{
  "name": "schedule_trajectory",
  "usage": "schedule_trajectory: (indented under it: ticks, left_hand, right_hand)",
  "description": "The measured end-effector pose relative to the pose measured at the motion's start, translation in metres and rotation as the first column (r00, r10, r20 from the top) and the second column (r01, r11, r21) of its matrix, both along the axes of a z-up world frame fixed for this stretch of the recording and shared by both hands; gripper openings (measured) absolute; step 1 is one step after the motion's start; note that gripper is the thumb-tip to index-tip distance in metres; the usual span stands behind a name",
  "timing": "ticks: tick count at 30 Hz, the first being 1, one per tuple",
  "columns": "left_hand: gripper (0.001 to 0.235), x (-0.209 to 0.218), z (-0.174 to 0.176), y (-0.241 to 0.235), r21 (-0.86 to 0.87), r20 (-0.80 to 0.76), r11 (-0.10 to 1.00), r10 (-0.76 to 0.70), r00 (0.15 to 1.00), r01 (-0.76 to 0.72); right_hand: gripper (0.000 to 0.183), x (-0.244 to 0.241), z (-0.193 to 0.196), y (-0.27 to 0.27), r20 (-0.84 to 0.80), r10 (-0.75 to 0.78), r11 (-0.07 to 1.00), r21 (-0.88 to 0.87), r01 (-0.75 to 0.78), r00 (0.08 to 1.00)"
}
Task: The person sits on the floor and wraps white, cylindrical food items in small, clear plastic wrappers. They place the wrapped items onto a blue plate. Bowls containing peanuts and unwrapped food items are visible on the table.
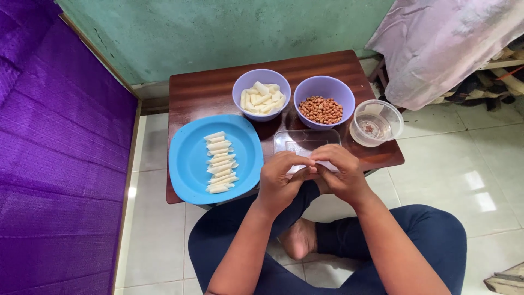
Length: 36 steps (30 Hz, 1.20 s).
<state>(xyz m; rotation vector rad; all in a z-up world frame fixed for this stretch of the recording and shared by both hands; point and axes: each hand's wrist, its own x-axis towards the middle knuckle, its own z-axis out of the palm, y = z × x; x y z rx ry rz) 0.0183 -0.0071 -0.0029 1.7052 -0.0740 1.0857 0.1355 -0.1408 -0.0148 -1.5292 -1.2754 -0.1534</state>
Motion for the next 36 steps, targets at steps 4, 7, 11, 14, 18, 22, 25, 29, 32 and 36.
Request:
schedule_trajectory:
  ticks: [4,7,11,14,18,22,25,29,32,36]
  left_hand:
    - [0.019,0.009,-0.017,0.002,0.1,0.033,0.993,0.062,0.998,-0.065]
    - [0.023,0.014,-0.016,0.001,0.166,0.05,0.98,0.103,0.993,-0.11]
    - [0.025,0.018,-0.014,0.0,0.255,0.008,0.959,0.125,0.992,-0.123]
    - [0.027,0.019,-0.015,0.002,0.257,-0.031,0.96,0.123,0.992,-0.111]
    - [0.028,0.02,-0.023,0.002,0.222,-0.067,0.969,0.126,0.99,-0.108]
    - [0.025,0.016,-0.017,0.001,0.234,-0.088,0.964,0.147,0.985,-0.123]
    - [0.024,0.012,-0.011,0.003,0.278,-0.11,0.95,0.179,0.978,-0.143]
    - [0.024,0.0,0.002,0.007,0.265,-0.159,0.959,0.148,0.976,-0.102]
    - [0.025,-0.014,0.02,0.014,0.194,-0.164,0.979,0.101,0.981,-0.069]
    - [0.028,-0.034,0.03,0.039,0.073,-0.135,0.997,0.036,0.99,-0.027]
  right_hand:
    - [0.011,0.013,-0.003,0.005,0.02,0.002,1.0,0.021,-0.002,1.0]
    - [0.005,0.024,-0.009,0.007,0.022,0.033,0.999,0.02,-0.033,0.999]
    - [0.006,0.029,-0.02,0.007,-0.045,0.045,0.999,0.014,-0.044,0.998]
    - [0.006,0.031,-0.023,0.007,-0.051,0.045,0.999,-0.007,-0.046,0.998]
    - [0.008,0.029,-0.021,0.007,-0.061,0.044,0.998,-0.036,-0.047,0.997]
    - [0.007,0.027,-0.017,0.006,-0.066,0.045,0.998,-0.033,-0.047,0.997]
    - [0.006,0.021,-0.007,0.008,0.026,-0.006,0.998,-0.057,0.007,1.0]
    - [0.013,0.011,0.02,0.011,0.242,-0.044,0.992,-0.103,0.071,0.969]
    - [0.014,0.004,0.043,0.018,0.152,0.016,0.989,-0.145,0.007,0.988]
    - [0.008,0.002,0.042,0.041,-0.081,0.149,0.979,-0.131,-0.159,0.985]
